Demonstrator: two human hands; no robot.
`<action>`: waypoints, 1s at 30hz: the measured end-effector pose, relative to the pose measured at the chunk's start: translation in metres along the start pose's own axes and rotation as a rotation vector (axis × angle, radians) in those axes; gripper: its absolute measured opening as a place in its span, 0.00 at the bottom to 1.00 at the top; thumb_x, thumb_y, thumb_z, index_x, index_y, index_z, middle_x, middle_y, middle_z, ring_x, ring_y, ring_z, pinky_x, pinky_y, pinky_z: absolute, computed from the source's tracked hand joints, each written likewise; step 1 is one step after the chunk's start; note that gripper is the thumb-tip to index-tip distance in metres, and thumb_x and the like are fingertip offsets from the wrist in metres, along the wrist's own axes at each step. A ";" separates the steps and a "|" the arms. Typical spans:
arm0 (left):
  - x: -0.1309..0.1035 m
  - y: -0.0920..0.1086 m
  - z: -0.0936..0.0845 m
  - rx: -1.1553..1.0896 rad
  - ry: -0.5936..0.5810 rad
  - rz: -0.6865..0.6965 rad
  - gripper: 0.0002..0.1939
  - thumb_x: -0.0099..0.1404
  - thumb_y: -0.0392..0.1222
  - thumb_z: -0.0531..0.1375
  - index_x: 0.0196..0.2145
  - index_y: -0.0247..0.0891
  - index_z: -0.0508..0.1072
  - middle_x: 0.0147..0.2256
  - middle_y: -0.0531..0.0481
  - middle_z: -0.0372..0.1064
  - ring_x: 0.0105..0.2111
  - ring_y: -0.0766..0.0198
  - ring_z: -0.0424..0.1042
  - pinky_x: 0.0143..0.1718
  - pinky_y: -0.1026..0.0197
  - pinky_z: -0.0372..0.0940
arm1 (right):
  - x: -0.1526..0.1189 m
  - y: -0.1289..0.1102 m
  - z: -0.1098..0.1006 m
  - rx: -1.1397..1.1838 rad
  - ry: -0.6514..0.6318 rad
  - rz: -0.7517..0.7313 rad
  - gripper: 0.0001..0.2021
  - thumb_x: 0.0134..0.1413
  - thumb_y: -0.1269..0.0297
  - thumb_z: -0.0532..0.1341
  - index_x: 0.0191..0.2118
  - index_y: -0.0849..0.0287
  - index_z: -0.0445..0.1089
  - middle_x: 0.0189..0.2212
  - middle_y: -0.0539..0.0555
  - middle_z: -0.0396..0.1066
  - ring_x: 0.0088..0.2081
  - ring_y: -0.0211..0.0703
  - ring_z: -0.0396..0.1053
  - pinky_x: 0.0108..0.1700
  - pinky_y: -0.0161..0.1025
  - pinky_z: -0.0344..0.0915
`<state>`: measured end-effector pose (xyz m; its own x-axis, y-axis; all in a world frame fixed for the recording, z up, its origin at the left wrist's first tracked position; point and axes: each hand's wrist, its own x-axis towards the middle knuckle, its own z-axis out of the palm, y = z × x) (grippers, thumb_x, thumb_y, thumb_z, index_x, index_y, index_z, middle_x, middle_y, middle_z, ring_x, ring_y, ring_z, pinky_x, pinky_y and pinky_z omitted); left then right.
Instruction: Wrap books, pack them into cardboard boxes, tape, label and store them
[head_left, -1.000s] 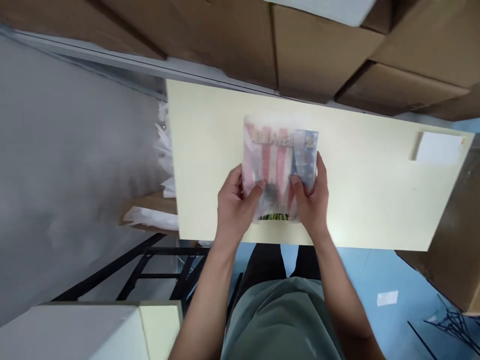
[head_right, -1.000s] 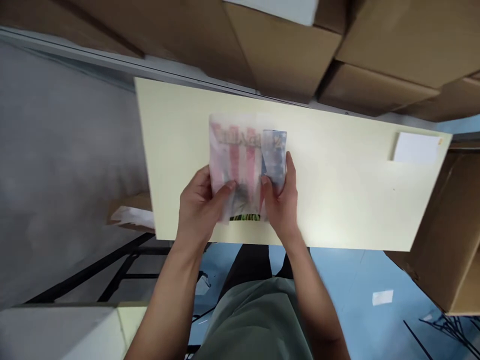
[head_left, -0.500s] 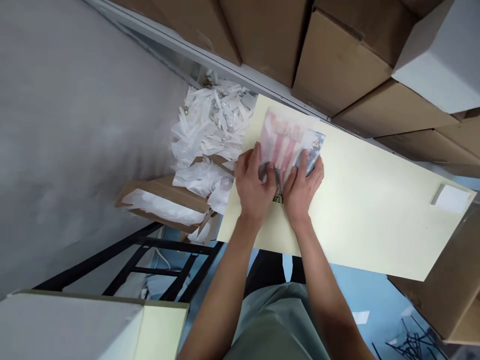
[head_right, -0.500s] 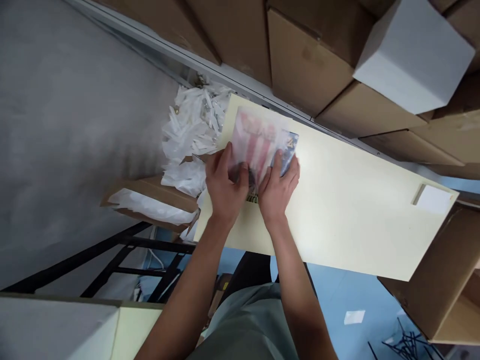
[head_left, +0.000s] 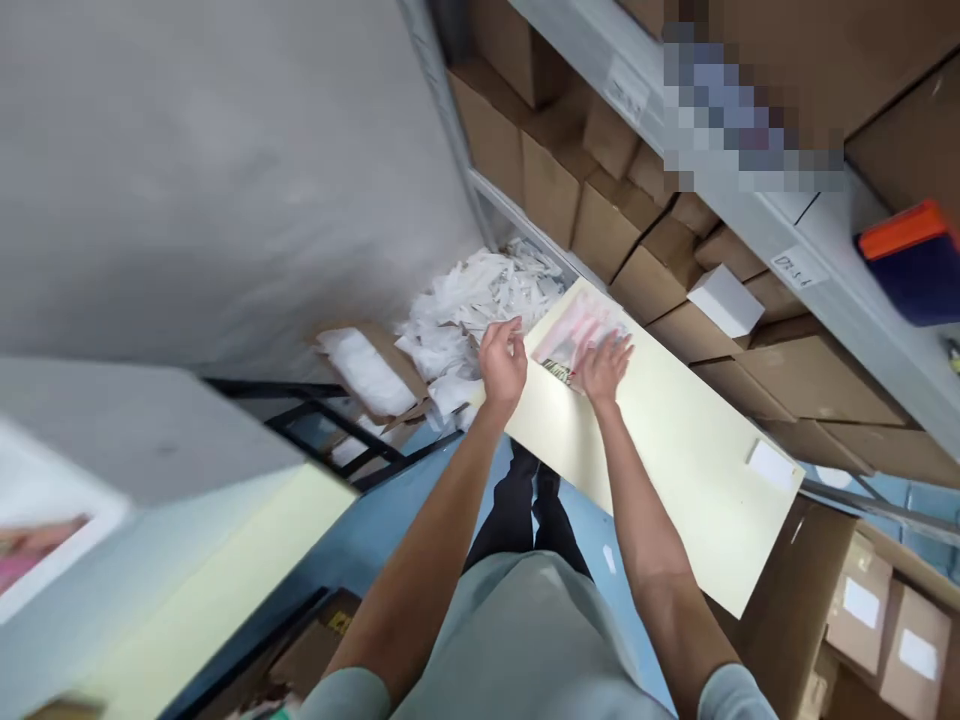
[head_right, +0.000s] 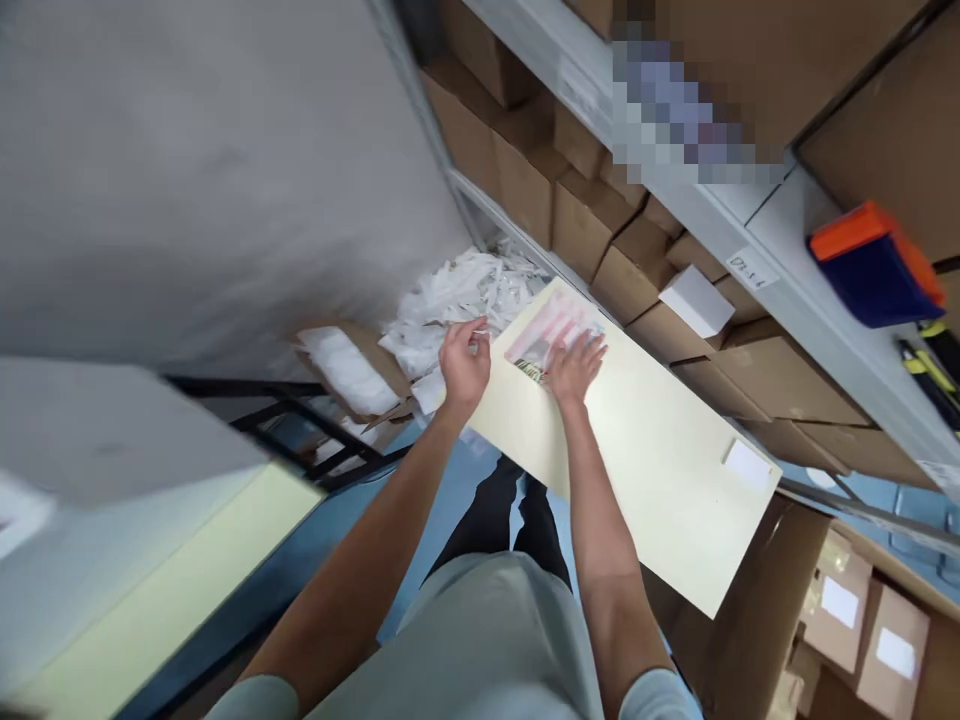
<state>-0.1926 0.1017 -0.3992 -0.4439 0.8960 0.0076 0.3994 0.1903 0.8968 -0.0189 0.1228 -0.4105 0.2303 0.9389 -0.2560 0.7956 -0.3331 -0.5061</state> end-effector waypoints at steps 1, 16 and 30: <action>-0.016 0.009 -0.027 -0.044 0.035 -0.026 0.18 0.72 0.32 0.57 0.55 0.39 0.80 0.53 0.40 0.78 0.48 0.54 0.79 0.62 0.47 0.72 | -0.015 -0.004 -0.013 0.025 0.035 -0.067 0.38 0.78 0.53 0.47 0.81 0.74 0.49 0.83 0.79 0.35 0.84 0.68 0.37 0.78 0.75 0.46; -0.402 -0.048 -0.359 -0.324 0.714 -0.475 0.16 0.64 0.40 0.64 0.49 0.39 0.82 0.52 0.38 0.81 0.52 0.50 0.84 0.55 0.48 0.79 | -0.423 -0.097 -0.025 0.274 -0.633 -0.978 0.29 0.79 0.42 0.51 0.62 0.57 0.78 0.69 0.67 0.73 0.74 0.59 0.66 0.75 0.64 0.62; -0.641 -0.202 -0.598 -0.515 1.136 -0.757 0.35 0.49 0.64 0.77 0.47 0.38 0.80 0.36 0.41 0.84 0.37 0.46 0.85 0.45 0.43 0.82 | -0.671 -0.218 0.268 -0.174 -1.221 -0.514 0.18 0.69 0.48 0.66 0.39 0.60 0.76 0.32 0.55 0.80 0.39 0.45 0.80 0.46 0.40 0.77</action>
<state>-0.4682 -0.7511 -0.3212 -0.8923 -0.1909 -0.4091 -0.4298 0.0824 0.8991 -0.4967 -0.4576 -0.3494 -0.6879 0.2443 -0.6835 0.7220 0.1341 -0.6787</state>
